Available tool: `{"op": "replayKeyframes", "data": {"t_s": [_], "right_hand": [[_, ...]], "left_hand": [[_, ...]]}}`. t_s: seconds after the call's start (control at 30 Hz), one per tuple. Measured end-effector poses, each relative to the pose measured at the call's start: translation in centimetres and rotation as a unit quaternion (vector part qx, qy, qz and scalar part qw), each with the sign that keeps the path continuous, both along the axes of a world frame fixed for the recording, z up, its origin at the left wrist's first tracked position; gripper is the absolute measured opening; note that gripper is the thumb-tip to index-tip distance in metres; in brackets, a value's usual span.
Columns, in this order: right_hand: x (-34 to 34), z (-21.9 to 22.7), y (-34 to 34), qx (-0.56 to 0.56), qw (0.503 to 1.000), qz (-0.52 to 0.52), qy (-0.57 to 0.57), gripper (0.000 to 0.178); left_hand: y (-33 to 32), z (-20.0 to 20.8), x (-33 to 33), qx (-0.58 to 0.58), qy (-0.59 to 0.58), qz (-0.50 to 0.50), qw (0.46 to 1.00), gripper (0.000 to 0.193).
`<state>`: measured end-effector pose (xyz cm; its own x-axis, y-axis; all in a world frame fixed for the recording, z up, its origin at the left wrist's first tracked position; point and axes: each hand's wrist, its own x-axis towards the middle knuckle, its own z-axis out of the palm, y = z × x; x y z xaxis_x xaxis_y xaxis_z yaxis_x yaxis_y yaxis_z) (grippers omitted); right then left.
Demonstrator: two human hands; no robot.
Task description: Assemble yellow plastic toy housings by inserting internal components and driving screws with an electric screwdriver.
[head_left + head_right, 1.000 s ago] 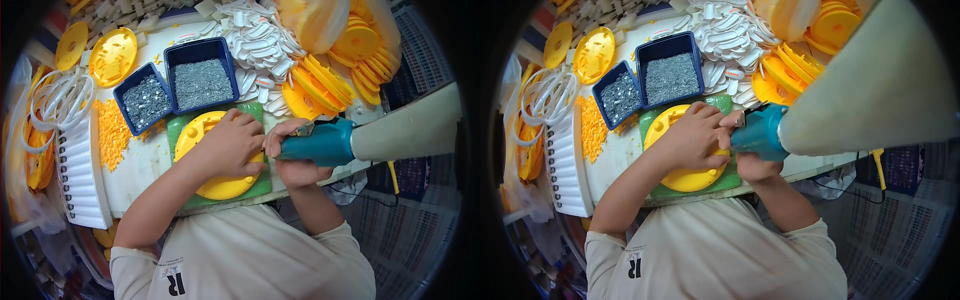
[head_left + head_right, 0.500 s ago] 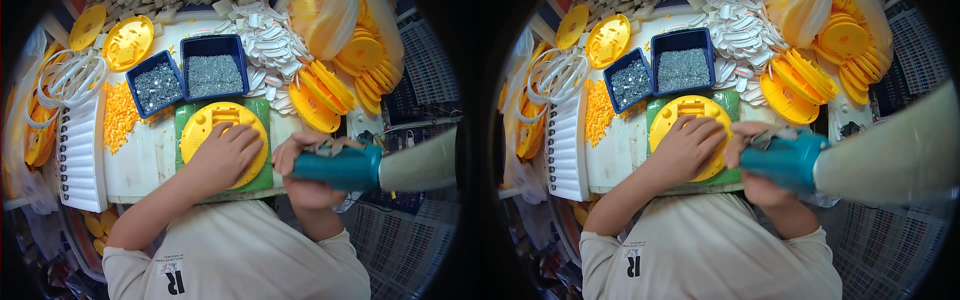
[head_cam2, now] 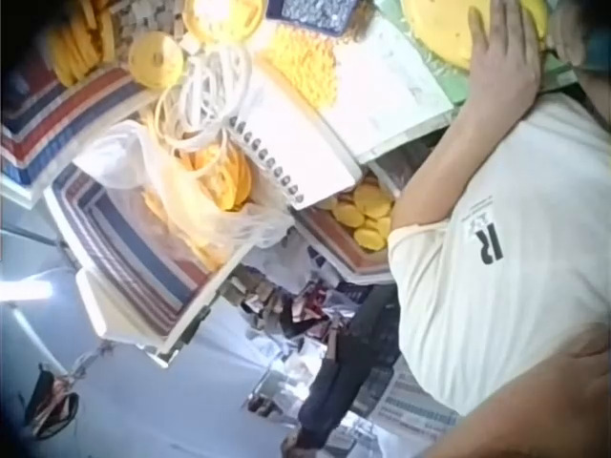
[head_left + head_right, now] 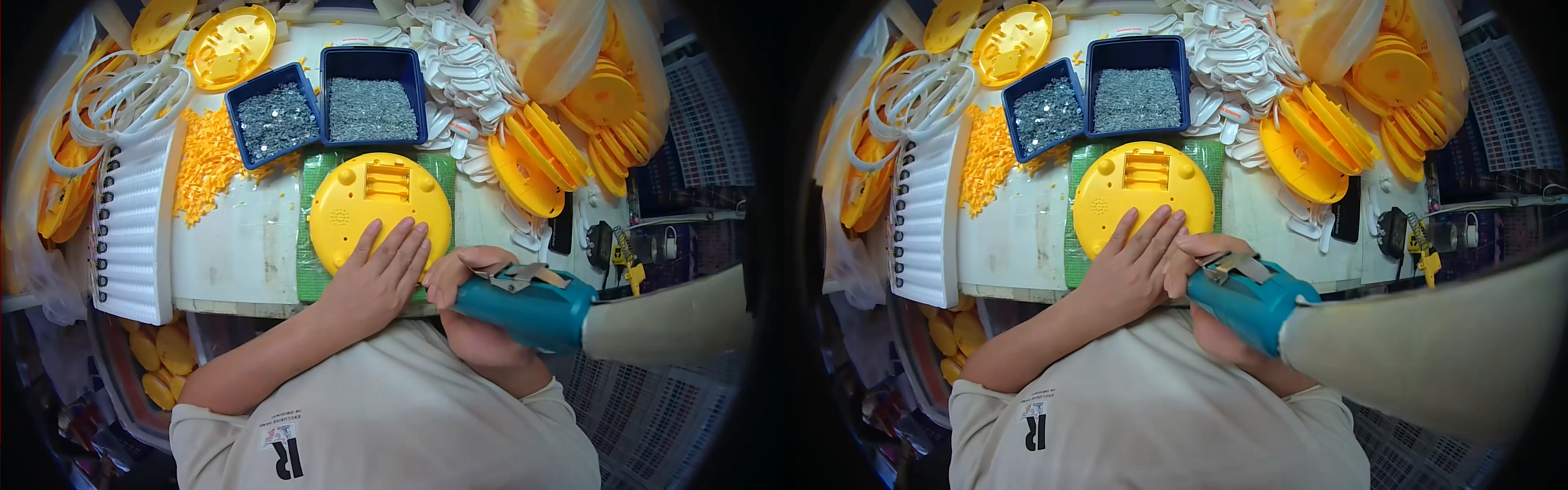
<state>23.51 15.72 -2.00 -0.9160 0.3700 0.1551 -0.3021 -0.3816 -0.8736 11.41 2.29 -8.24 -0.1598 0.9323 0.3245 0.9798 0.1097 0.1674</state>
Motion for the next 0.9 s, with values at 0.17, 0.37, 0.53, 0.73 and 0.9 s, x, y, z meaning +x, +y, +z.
{"op": "replayKeyframes", "data": {"t_s": [0.17, 0.37, 0.53, 0.73, 0.9], "right_hand": [[-0.3, -1.4, 1.0, 0.137, 0.990, 0.026, 0.021, 0.072], [0.0, -1.3, 1.4, 0.231, 0.972, 0.029, -0.018, 0.071], [-0.3, -0.2, 0.4, 0.030, 0.998, 0.024, -0.057, 0.062], [-2.5, 2.2, -0.1, 0.027, 0.997, 0.071, 0.000, 0.055], [-5.2, 1.6, -2.4, 0.050, 0.990, 0.130, 0.011, 0.046]], "left_hand": [[-0.1, -0.1, 0.0, -0.008, -0.002, -0.003, 1.000, 0.057], [0.0, -0.4, 0.1, -0.003, 0.006, -0.004, 1.000, 0.057], [-0.3, 0.1, -0.2, -0.012, 0.000, -0.004, 1.000, 0.059], [-3.6, 3.2, -6.6, -0.060, -0.157, -0.084, 0.982, 0.076], [-6.1, 0.9, -8.4, -0.036, -0.105, -0.078, 0.991, 0.079]]}}
